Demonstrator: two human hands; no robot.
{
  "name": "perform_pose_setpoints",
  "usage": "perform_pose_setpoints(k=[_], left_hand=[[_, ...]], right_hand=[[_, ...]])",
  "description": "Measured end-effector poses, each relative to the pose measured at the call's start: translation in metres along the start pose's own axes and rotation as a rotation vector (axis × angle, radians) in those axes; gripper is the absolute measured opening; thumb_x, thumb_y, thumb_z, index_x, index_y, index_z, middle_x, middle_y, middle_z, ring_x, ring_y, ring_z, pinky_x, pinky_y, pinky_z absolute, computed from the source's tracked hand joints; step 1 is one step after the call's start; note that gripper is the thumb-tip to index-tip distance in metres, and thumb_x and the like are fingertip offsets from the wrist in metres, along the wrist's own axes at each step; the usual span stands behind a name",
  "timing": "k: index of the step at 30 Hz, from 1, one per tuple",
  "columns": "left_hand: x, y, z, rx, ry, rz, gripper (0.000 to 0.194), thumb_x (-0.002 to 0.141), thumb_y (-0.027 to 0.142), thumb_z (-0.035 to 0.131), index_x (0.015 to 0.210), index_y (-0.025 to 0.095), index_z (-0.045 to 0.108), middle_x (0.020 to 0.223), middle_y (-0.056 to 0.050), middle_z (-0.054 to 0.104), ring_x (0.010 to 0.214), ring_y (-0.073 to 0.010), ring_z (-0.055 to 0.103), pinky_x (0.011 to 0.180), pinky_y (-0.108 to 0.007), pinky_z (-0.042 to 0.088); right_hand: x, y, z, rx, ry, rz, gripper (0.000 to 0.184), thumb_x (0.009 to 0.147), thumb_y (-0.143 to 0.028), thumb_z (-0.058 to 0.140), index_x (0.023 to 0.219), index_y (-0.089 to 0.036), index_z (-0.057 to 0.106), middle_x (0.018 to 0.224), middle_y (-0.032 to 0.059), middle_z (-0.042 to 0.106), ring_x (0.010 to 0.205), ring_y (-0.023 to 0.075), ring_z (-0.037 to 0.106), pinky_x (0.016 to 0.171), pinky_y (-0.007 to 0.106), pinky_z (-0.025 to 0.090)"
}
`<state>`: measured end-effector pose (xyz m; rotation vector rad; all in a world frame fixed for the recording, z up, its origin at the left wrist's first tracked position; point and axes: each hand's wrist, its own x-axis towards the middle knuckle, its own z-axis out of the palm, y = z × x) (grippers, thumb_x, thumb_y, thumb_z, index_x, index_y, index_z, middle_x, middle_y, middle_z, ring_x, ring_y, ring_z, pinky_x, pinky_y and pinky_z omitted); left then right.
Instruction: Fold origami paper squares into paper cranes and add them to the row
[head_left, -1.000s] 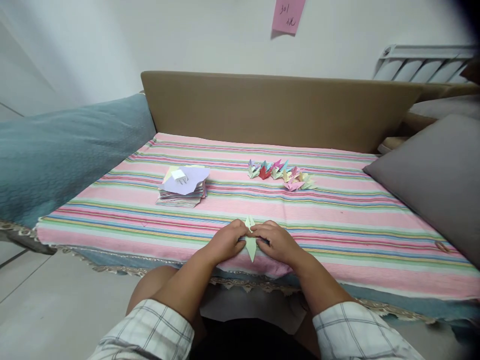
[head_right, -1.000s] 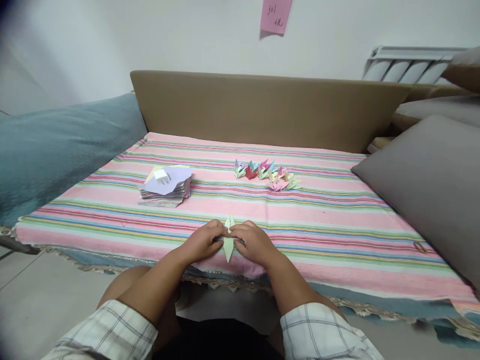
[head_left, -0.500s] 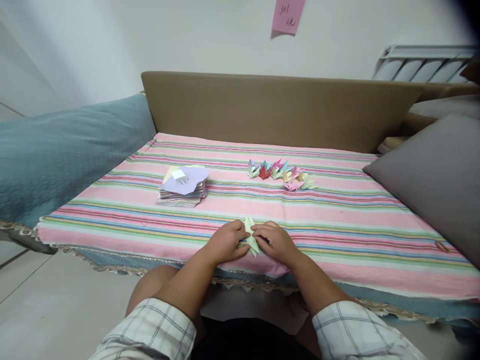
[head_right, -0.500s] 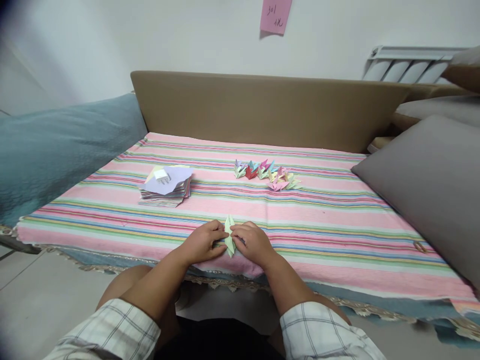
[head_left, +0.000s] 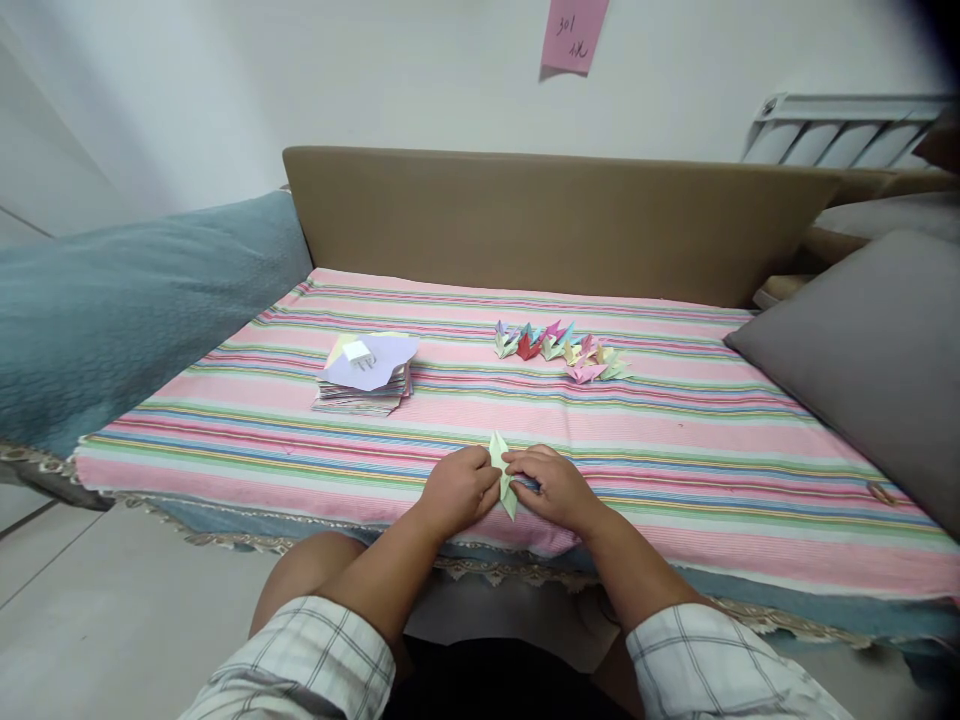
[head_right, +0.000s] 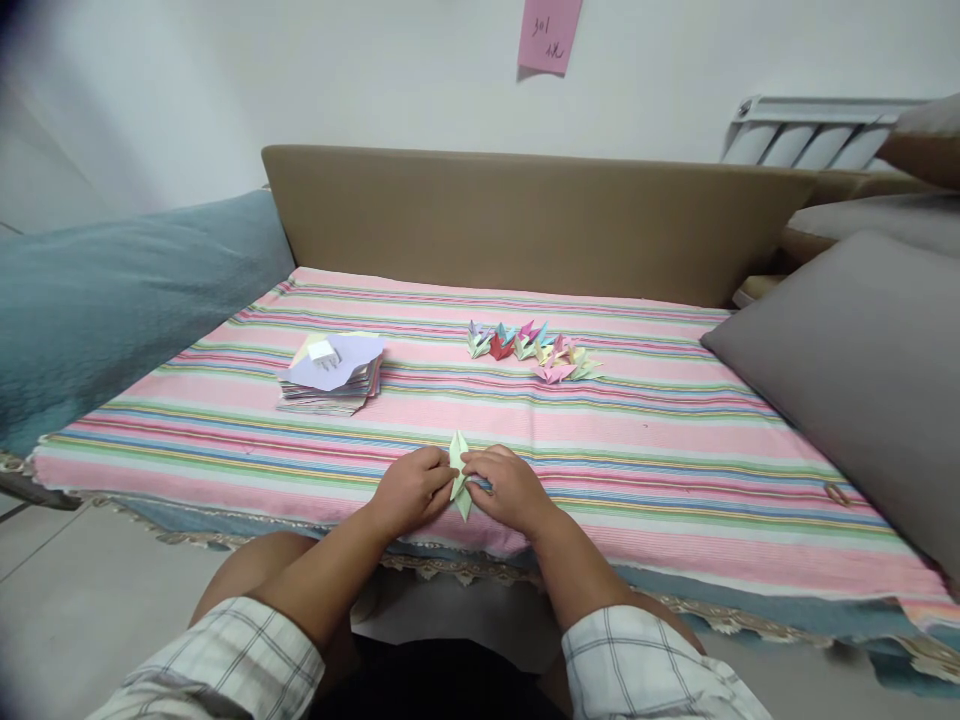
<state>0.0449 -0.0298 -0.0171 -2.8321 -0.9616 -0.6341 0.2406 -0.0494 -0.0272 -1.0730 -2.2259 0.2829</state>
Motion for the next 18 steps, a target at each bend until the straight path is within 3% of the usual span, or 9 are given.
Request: perform_pose_setpoints(k=[3, 8, 18], left_hand=[[0.0, -0.0011, 0.0021, -0.033, 0.02, -0.023, 0.026, 0.086, 0.023, 0.043, 0.069, 0.018, 0.063, 0.071, -0.004, 0.054, 0.073, -0.0159, 0.051, 0.064, -0.028, 0.039], [-0.0008, -0.0025, 0.0034, -0.147, 0.025, -0.064, 0.018, 0.081, 0.035, 0.057, 0.08, 0.02, 0.067, 0.077, -0.004, 0.057, 0.078, -0.0174, 0.053, 0.067, -0.029, 0.041], [0.0054, -0.0027, 0.0041, -0.218, -0.011, -0.29, 0.018, 0.081, 0.034, 0.059, 0.074, 0.021, 0.068, 0.086, -0.004, 0.061, 0.085, -0.0186, 0.053, 0.077, -0.034, 0.04]], right_hand=[[-0.0001, 0.0004, 0.0008, -0.006, 0.025, -0.001, 0.013, 0.076, -0.017, 0.057, 0.086, -0.023, 0.064, 0.105, 0.0043, 0.067, 0.096, 0.0201, 0.057, 0.085, 0.037, 0.045], [-0.0001, 0.0018, 0.0027, -0.03, 0.058, 0.027, 0.011, 0.078, -0.019, 0.057, 0.083, -0.023, 0.066, 0.104, 0.0062, 0.064, 0.095, 0.0202, 0.055, 0.082, 0.037, 0.045], [0.0038, 0.0011, 0.0038, -0.027, 0.01, 0.13, 0.013, 0.084, -0.033, 0.056, 0.083, -0.023, 0.063, 0.103, 0.0052, 0.063, 0.095, 0.0196, 0.054, 0.082, 0.036, 0.043]])
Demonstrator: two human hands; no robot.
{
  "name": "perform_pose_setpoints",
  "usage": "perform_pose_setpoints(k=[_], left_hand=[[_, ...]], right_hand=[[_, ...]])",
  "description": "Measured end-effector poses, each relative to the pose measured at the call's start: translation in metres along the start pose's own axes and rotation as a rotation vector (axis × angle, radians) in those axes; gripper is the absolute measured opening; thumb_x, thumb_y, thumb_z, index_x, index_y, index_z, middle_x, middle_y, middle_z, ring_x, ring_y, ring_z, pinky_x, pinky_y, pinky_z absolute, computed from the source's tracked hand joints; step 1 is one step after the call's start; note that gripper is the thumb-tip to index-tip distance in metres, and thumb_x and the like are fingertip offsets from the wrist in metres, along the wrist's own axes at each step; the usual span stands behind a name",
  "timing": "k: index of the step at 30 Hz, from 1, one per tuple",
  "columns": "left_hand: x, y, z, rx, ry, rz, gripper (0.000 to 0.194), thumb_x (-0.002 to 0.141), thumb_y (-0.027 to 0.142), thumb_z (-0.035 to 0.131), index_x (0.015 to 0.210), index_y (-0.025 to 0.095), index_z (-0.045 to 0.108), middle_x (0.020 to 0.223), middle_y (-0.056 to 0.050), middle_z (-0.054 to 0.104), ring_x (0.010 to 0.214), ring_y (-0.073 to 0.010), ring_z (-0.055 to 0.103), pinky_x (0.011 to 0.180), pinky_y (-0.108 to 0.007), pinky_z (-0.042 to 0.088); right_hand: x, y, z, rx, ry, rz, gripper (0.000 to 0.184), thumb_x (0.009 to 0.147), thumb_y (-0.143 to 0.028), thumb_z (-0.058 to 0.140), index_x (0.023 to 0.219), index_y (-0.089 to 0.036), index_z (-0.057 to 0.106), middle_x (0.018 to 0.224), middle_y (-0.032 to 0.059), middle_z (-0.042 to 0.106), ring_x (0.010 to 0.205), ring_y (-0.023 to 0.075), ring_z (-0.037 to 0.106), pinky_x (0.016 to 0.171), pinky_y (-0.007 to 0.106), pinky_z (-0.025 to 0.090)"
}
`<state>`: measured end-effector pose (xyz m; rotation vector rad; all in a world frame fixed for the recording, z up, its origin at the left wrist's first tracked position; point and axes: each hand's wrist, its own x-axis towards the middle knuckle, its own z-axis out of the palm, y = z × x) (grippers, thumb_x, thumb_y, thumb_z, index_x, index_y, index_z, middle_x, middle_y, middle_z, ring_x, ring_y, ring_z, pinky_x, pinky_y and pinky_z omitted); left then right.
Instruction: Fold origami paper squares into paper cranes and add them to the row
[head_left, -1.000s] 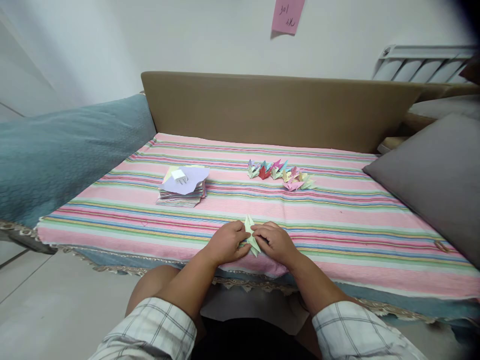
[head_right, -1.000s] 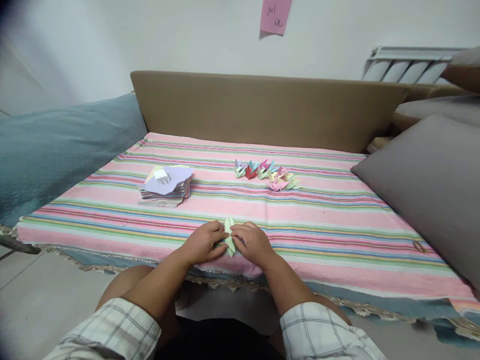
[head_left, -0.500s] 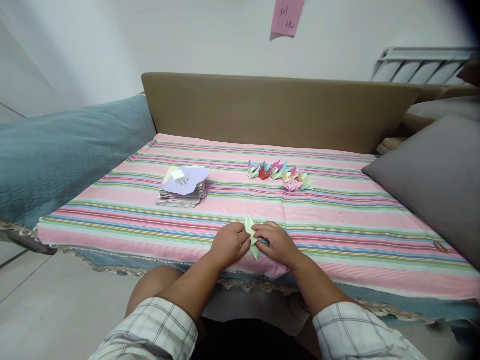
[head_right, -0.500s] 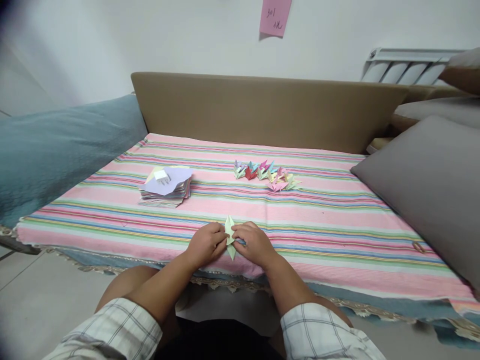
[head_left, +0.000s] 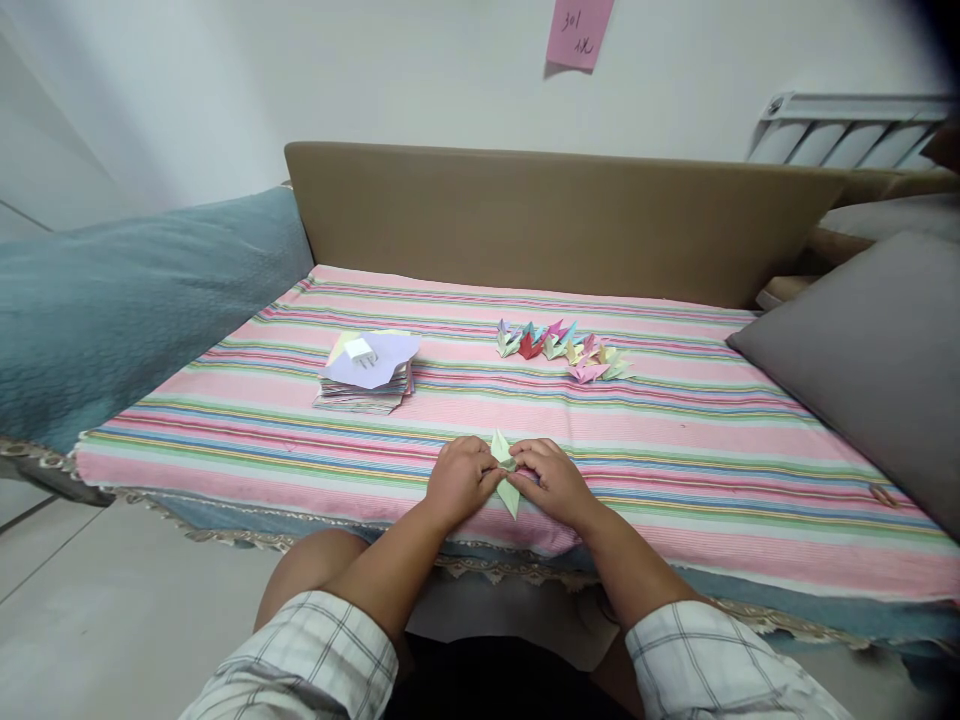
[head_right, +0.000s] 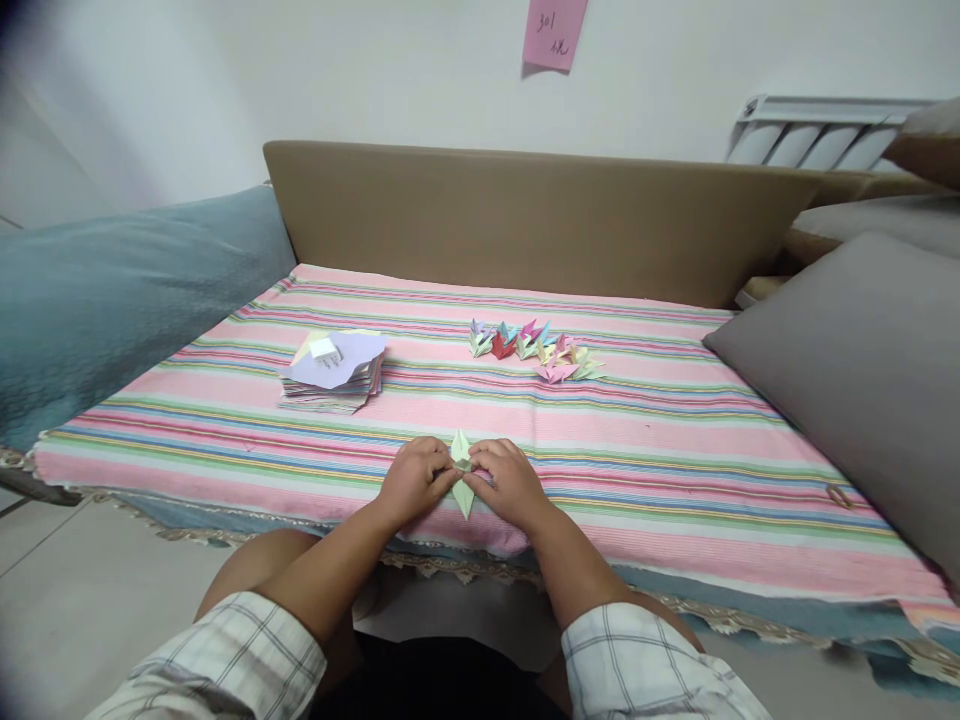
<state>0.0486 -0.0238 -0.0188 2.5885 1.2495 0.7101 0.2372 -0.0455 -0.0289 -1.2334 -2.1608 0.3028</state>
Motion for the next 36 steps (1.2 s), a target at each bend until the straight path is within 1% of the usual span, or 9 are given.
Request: perform_pose_setpoints(k=[6, 11, 17, 22, 26, 28, 32, 36], left_hand=[[0.001, 0.003, -0.002, -0.015, 0.01, -0.085, 0.014, 0.077, 0.032, 0.062, 0.071, 0.022, 0.068, 0.084, -0.003, 0.062, 0.087, -0.0187, 0.053, 0.08, -0.034, 0.038], [0.003, 0.003, -0.003, -0.058, 0.017, -0.14, 0.011, 0.073, 0.028, 0.063, 0.067, 0.021, 0.068, 0.082, -0.002, 0.062, 0.085, -0.0177, 0.054, 0.079, -0.033, 0.039], [0.005, 0.007, -0.003, -0.03, 0.027, -0.188, 0.011, 0.072, 0.027, 0.063, 0.065, 0.02, 0.066, 0.082, -0.002, 0.062, 0.085, -0.0178, 0.053, 0.08, -0.034, 0.038], [0.005, 0.008, -0.002, -0.016, 0.038, -0.202, 0.012, 0.072, 0.028, 0.064, 0.064, 0.02, 0.065, 0.081, -0.002, 0.061, 0.084, -0.0179, 0.053, 0.079, -0.034, 0.037], [0.005, 0.009, -0.001, 0.005, 0.052, -0.215, 0.012, 0.071, 0.029, 0.065, 0.064, 0.02, 0.062, 0.079, -0.002, 0.059, 0.083, -0.0185, 0.052, 0.077, -0.033, 0.036], [0.004, 0.01, -0.001, 0.026, 0.062, -0.22, 0.012, 0.071, 0.03, 0.065, 0.067, 0.02, 0.06, 0.077, -0.002, 0.058, 0.082, -0.0188, 0.052, 0.075, -0.033, 0.036], [0.003, 0.011, -0.002, 0.054, 0.064, -0.208, 0.013, 0.072, 0.029, 0.065, 0.074, 0.02, 0.056, 0.077, -0.001, 0.056, 0.081, -0.0187, 0.05, 0.074, -0.033, 0.036], [0.002, 0.011, -0.002, 0.028, 0.048, -0.178, 0.007, 0.074, 0.027, 0.064, 0.077, 0.022, 0.06, 0.082, -0.001, 0.057, 0.087, -0.0187, 0.051, 0.079, -0.034, 0.035]], right_hand=[[0.003, 0.0, 0.004, 0.018, 0.024, 0.069, 0.014, 0.084, -0.029, 0.055, 0.073, -0.022, 0.06, 0.095, 0.0042, 0.062, 0.092, 0.0193, 0.052, 0.082, 0.035, 0.041], [0.005, -0.002, 0.004, 0.033, 0.009, 0.101, 0.013, 0.083, -0.027, 0.056, 0.072, -0.022, 0.06, 0.096, 0.0032, 0.061, 0.092, 0.0189, 0.051, 0.082, 0.035, 0.04], [0.005, -0.002, 0.006, 0.018, 0.054, 0.124, 0.012, 0.083, -0.027, 0.055, 0.073, -0.022, 0.059, 0.095, 0.004, 0.061, 0.092, 0.0195, 0.051, 0.082, 0.035, 0.04], [0.006, -0.002, 0.011, -0.013, 0.08, 0.163, 0.013, 0.081, -0.027, 0.056, 0.069, -0.022, 0.058, 0.093, 0.0044, 0.061, 0.092, 0.0203, 0.051, 0.083, 0.037, 0.04], [0.007, -0.003, 0.014, -0.038, 0.134, 0.206, 0.013, 0.079, -0.028, 0.058, 0.067, -0.023, 0.058, 0.095, 0.0052, 0.06, 0.093, 0.0216, 0.051, 0.083, 0.038, 0.041], [0.008, -0.003, 0.015, -0.041, 0.154, 0.215, 0.014, 0.078, -0.028, 0.059, 0.065, -0.023, 0.058, 0.093, 0.0053, 0.06, 0.093, 0.022, 0.051, 0.083, 0.038, 0.041], [0.009, -0.003, 0.014, -0.038, 0.142, 0.221, 0.013, 0.077, -0.027, 0.06, 0.064, -0.023, 0.057, 0.089, 0.0048, 0.06, 0.094, 0.0221, 0.052, 0.084, 0.038, 0.041], [0.009, -0.002, 0.014, -0.046, 0.143, 0.223, 0.016, 0.078, -0.027, 0.059, 0.063, -0.023, 0.057, 0.092, 0.0059, 0.06, 0.094, 0.0228, 0.052, 0.082, 0.038, 0.041]])
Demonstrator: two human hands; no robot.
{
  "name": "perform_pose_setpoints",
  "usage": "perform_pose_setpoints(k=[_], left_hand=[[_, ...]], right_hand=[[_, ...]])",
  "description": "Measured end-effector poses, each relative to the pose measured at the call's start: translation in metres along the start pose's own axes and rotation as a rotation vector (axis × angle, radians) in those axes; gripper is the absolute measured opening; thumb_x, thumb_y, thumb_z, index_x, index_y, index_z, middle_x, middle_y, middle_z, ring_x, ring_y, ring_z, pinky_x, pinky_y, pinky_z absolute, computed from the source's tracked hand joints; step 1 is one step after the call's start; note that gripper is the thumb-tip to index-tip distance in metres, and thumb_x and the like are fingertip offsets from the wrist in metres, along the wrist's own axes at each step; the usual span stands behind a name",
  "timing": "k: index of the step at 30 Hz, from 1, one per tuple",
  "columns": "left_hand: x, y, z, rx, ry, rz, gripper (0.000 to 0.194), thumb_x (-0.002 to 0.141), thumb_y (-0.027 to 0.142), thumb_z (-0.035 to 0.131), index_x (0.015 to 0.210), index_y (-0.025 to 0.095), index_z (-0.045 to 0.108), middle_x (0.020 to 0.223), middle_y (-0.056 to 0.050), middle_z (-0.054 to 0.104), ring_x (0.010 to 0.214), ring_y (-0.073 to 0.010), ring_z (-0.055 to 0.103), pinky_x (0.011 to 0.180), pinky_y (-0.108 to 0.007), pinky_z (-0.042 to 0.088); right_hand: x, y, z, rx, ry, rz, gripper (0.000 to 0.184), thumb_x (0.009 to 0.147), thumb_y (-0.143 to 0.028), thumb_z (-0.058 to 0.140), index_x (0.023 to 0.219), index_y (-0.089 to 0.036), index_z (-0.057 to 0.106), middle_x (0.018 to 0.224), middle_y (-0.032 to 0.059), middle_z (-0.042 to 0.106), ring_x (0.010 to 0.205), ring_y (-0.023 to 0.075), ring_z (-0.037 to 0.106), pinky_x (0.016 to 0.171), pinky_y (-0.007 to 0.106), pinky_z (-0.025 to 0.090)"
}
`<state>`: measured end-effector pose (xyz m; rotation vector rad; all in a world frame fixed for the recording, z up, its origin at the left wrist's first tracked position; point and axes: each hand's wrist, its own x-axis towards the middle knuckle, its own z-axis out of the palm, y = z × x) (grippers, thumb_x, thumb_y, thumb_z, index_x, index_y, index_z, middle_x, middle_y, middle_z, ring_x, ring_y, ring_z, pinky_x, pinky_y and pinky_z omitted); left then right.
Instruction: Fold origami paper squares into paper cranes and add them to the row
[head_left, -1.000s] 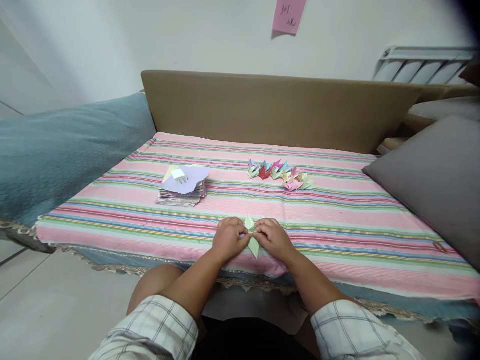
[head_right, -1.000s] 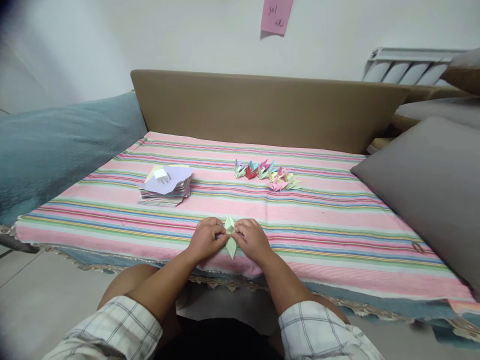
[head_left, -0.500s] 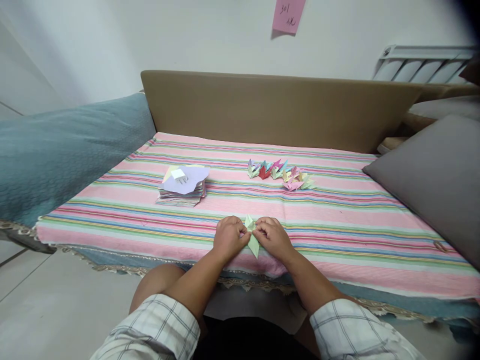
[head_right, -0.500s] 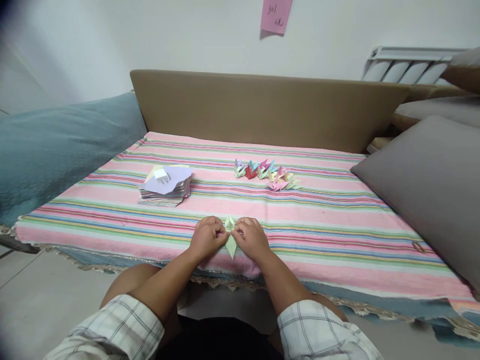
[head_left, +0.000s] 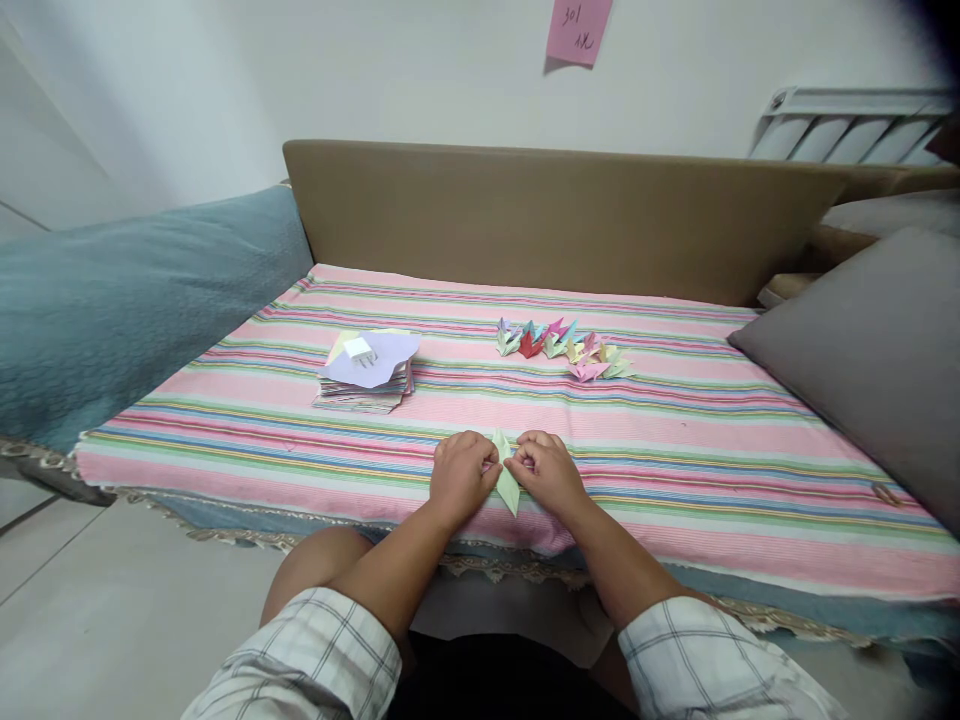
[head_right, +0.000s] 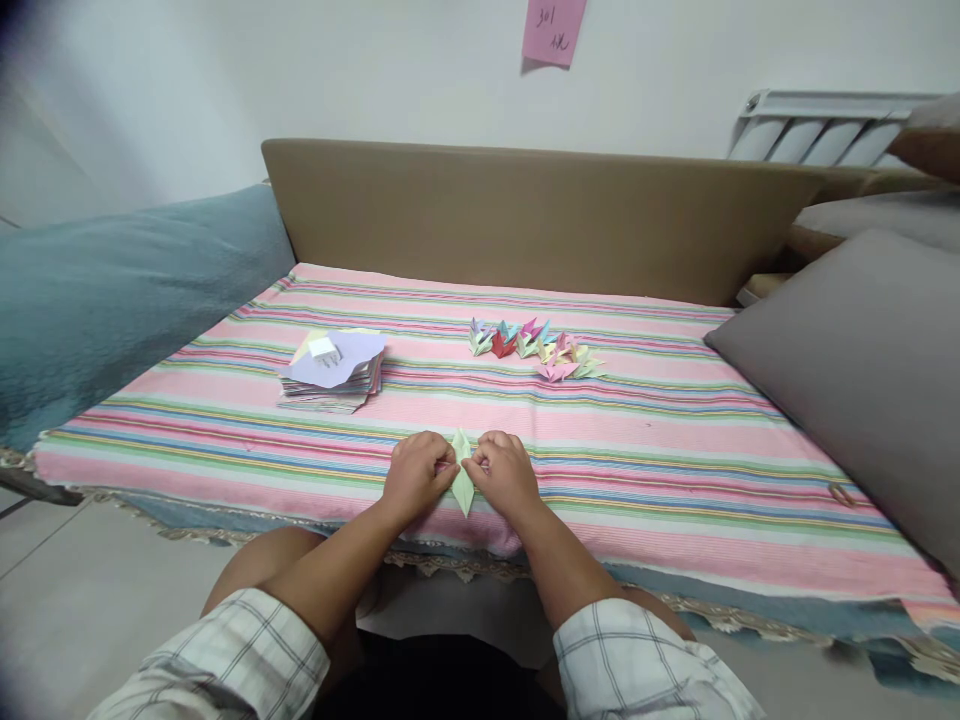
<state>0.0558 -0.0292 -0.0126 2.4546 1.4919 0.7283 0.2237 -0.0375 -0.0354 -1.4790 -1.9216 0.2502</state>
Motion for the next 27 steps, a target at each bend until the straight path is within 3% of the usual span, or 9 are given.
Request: perform_pose_setpoints(k=[6, 14, 22, 27], left_hand=[[-0.0004, -0.0043, 0.0046, -0.026, -0.005, 0.011, 0.018, 0.076, 0.027, 0.063, 0.093, 0.029, 0.069, 0.088, -0.002, 0.058, 0.093, -0.02, 0.051, 0.084, -0.037, 0.036], [0.0004, -0.0063, 0.0053, -0.023, -0.01, 0.026, 0.019, 0.076, 0.028, 0.064, 0.095, 0.03, 0.069, 0.088, -0.002, 0.057, 0.091, -0.0195, 0.051, 0.082, -0.036, 0.036], [0.0002, -0.0032, 0.0029, -0.033, 0.018, -0.04, 0.015, 0.071, 0.028, 0.07, 0.073, 0.02, 0.058, 0.079, 0.0, 0.055, 0.085, -0.0182, 0.05, 0.077, -0.032, 0.035], [0.0006, -0.0025, 0.0023, -0.023, 0.014, -0.04, 0.016, 0.071, 0.029, 0.071, 0.07, 0.02, 0.057, 0.078, 0.0, 0.054, 0.084, -0.0176, 0.05, 0.076, -0.031, 0.034]], right_hand=[[-0.0009, 0.0017, 0.0022, -0.016, 0.014, -0.025, 0.015, 0.077, -0.027, 0.06, 0.064, -0.023, 0.055, 0.09, 0.0057, 0.061, 0.094, 0.0231, 0.052, 0.082, 0.038, 0.041], [-0.0058, 0.0007, -0.0019, 0.064, 0.035, -0.019, 0.004, 0.076, -0.023, 0.06, 0.08, -0.023, 0.059, 0.099, 0.0051, 0.062, 0.095, 0.0226, 0.053, 0.085, 0.039, 0.041], [-0.0051, -0.0007, -0.0013, 0.105, 0.062, 0.042, 0.012, 0.076, -0.03, 0.061, 0.085, -0.023, 0.067, 0.103, 0.0066, 0.062, 0.099, 0.0232, 0.053, 0.089, 0.041, 0.043], [-0.0029, -0.0031, -0.0022, 0.09, 0.042, 0.093, 0.013, 0.077, -0.034, 0.061, 0.075, -0.024, 0.069, 0.105, 0.0065, 0.061, 0.099, 0.0237, 0.052, 0.087, 0.04, 0.043]])
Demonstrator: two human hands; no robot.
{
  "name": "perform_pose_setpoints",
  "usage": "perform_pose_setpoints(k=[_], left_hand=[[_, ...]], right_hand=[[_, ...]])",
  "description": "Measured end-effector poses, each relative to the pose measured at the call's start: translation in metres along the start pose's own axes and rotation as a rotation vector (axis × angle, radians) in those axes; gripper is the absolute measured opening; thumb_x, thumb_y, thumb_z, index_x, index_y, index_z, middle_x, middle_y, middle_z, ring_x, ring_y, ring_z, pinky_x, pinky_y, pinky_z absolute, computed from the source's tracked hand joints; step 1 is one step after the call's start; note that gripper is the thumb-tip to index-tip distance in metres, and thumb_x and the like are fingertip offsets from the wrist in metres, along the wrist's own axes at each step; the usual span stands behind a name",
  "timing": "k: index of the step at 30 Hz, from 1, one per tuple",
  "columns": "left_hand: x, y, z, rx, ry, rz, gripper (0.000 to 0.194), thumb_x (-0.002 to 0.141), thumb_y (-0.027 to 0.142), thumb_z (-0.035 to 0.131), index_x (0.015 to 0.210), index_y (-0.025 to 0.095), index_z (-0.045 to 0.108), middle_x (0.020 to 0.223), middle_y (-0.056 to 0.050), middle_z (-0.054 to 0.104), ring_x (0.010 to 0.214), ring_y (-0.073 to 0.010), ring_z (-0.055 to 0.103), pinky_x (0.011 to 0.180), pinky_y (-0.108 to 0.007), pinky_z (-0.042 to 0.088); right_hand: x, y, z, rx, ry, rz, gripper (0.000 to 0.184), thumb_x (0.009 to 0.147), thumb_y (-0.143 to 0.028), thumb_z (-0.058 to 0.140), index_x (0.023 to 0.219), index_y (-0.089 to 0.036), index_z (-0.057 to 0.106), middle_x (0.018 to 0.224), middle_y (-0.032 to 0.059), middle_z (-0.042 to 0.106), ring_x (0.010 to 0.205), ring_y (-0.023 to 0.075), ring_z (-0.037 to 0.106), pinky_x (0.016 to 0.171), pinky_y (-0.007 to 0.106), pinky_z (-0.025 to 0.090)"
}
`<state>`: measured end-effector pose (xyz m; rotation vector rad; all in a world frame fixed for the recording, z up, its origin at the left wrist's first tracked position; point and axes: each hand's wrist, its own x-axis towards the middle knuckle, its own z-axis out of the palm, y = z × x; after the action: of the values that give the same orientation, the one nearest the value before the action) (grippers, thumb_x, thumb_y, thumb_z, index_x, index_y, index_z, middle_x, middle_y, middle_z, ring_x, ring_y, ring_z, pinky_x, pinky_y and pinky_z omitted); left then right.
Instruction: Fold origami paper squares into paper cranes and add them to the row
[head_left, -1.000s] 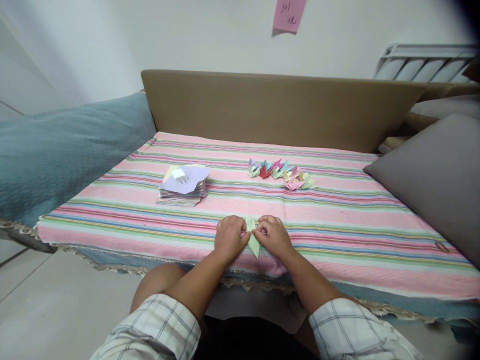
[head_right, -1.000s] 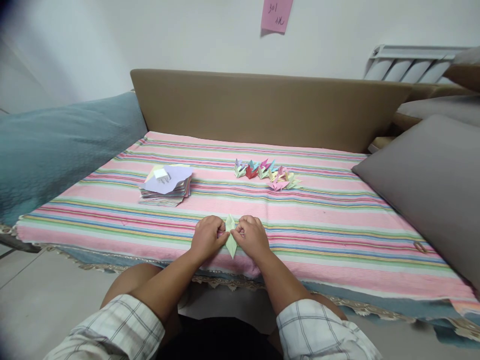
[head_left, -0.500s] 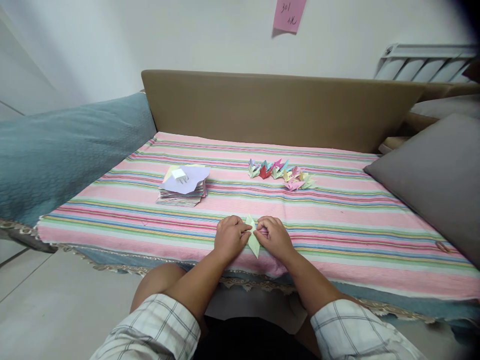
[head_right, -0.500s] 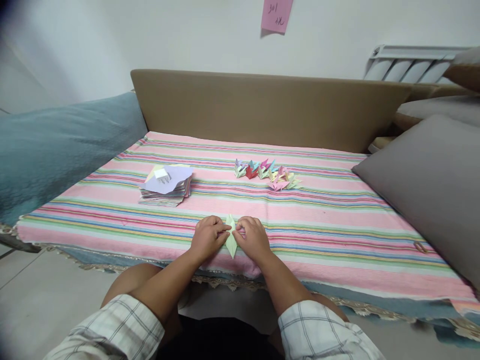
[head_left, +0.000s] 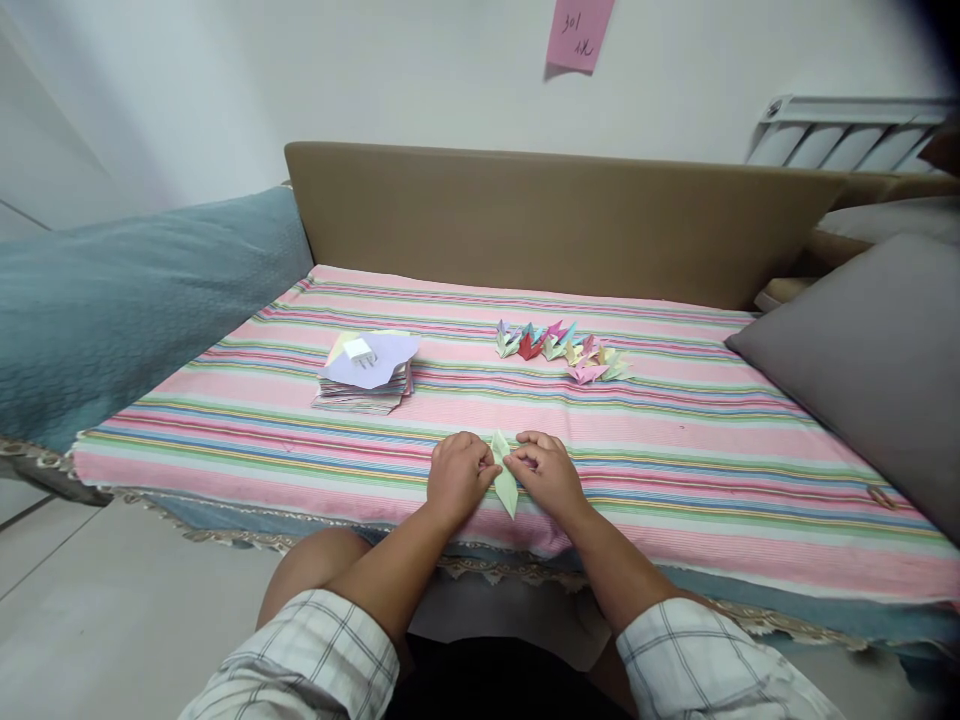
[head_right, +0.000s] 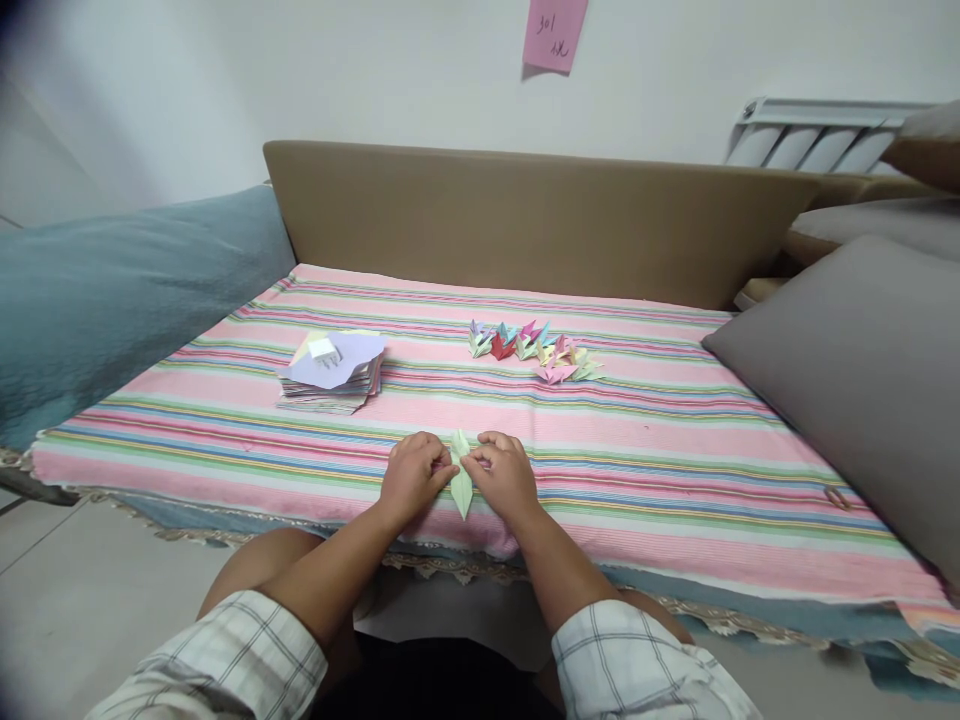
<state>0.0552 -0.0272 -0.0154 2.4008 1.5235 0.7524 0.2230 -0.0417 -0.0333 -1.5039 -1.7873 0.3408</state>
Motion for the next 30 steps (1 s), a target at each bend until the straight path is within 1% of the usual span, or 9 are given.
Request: perform_pose_setpoints(k=[4, 8, 10, 13, 15, 17, 19, 22, 30], left_hand=[[0.0, 0.001, -0.0002, 0.007, 0.001, -0.005, 0.016, 0.07, 0.029, 0.071, 0.07, 0.021, 0.058, 0.078, 0.001, 0.055, 0.084, -0.0173, 0.05, 0.076, -0.03, 0.034], [-0.0001, 0.0006, 0.0004, 0.013, -0.003, -0.002, 0.012, 0.071, 0.029, 0.071, 0.073, 0.022, 0.062, 0.079, 0.0, 0.056, 0.086, -0.0182, 0.051, 0.077, -0.031, 0.034], [-0.0004, -0.0005, 0.0016, 0.005, 0.002, 0.015, 0.011, 0.072, 0.028, 0.069, 0.081, 0.025, 0.066, 0.082, 0.0, 0.057, 0.089, -0.0186, 0.051, 0.079, -0.032, 0.035], [-0.0009, -0.0024, 0.0035, 0.01, 0.003, 0.043, 0.022, 0.074, 0.026, 0.067, 0.095, 0.03, 0.068, 0.088, -0.001, 0.058, 0.092, -0.0193, 0.051, 0.082, -0.034, 0.035], [-0.0011, -0.0033, 0.0043, 0.029, -0.005, 0.054, 0.025, 0.075, 0.026, 0.066, 0.099, 0.031, 0.068, 0.089, -0.002, 0.057, 0.092, -0.0199, 0.051, 0.083, -0.035, 0.036], [-0.001, -0.0037, 0.0045, 0.045, -0.018, 0.06, 0.025, 0.076, 0.027, 0.065, 0.1, 0.031, 0.068, 0.09, -0.002, 0.057, 0.093, -0.0203, 0.05, 0.083, -0.036, 0.036], [-0.0008, -0.0037, 0.0042, 0.05, -0.032, 0.058, 0.025, 0.076, 0.028, 0.065, 0.101, 0.031, 0.068, 0.091, -0.003, 0.057, 0.093, -0.0205, 0.05, 0.084, -0.036, 0.036], [-0.0003, -0.0032, 0.0036, 0.048, -0.043, 0.045, 0.024, 0.077, 0.031, 0.064, 0.1, 0.03, 0.069, 0.092, -0.003, 0.056, 0.095, -0.0209, 0.049, 0.085, -0.037, 0.036], [-0.0003, -0.001, 0.0016, 0.053, -0.058, 0.017, 0.024, 0.076, 0.032, 0.065, 0.1, 0.03, 0.068, 0.097, -0.004, 0.053, 0.099, -0.0217, 0.047, 0.087, -0.037, 0.036]], right_hand=[[0.0017, -0.0013, 0.0016, 0.0, -0.002, 0.059, 0.015, 0.076, -0.033, 0.06, 0.068, -0.024, 0.069, 0.104, 0.0053, 0.062, 0.097, 0.0229, 0.052, 0.086, 0.038, 0.043], [0.0021, -0.0017, 0.0027, 0.012, 0.011, 0.069, 0.014, 0.075, -0.032, 0.06, 0.068, -0.025, 0.07, 0.103, 0.0046, 0.063, 0.096, 0.0225, 0.052, 0.086, 0.037, 0.042], [0.0021, -0.0023, 0.0029, 0.003, 0.016, 0.066, 0.014, 0.074, -0.031, 0.06, 0.067, -0.025, 0.07, 0.103, 0.0045, 0.063, 0.096, 0.0227, 0.051, 0.086, 0.037, 0.042], [0.002, -0.0031, 0.0036, -0.024, 0.019, 0.057, 0.014, 0.075, -0.03, 0.06, 0.066, -0.024, 0.069, 0.102, 0.0047, 0.063, 0.096, 0.0227, 0.051, 0.085, 0.037, 0.042], [0.0017, -0.0031, 0.0043, -0.048, 0.019, 0.053, 0.014, 0.075, -0.031, 0.06, 0.066, -0.024, 0.068, 0.103, 0.0049, 0.063, 0.095, 0.0227, 0.051, 0.085, 0.037, 0.042], [0.0012, -0.0026, 0.0048, -0.068, 0.021, 0.045, 0.013, 0.075, -0.031, 0.06, 0.068, -0.024, 0.067, 0.104, 0.005, 0.062, 0.095, 0.0228, 0.051, 0.086, 0.037, 0.041], [0.0006, -0.0019, 0.0042, -0.069, 0.023, 0.027, 0.01, 0.075, -0.031, 0.06, 0.074, -0.023, 0.065, 0.104, 0.0051, 0.062, 0.097, 0.0228, 0.051, 0.087, 0.037, 0.04], [-0.0003, -0.0014, 0.0019, -0.049, 0.01, 0.005, 0.014, 0.074, -0.032, 0.062, 0.085, -0.023, 0.061, 0.105, 0.0048, 0.062, 0.098, 0.0227, 0.051, 0.087, 0.037, 0.039], [0.0014, -0.0022, 0.0016, -0.057, -0.05, 0.042, 0.015, 0.072, -0.03, 0.064, 0.081, -0.023, 0.055, 0.108, 0.0048, 0.059, 0.099, 0.0239, 0.05, 0.087, 0.038, 0.038]])
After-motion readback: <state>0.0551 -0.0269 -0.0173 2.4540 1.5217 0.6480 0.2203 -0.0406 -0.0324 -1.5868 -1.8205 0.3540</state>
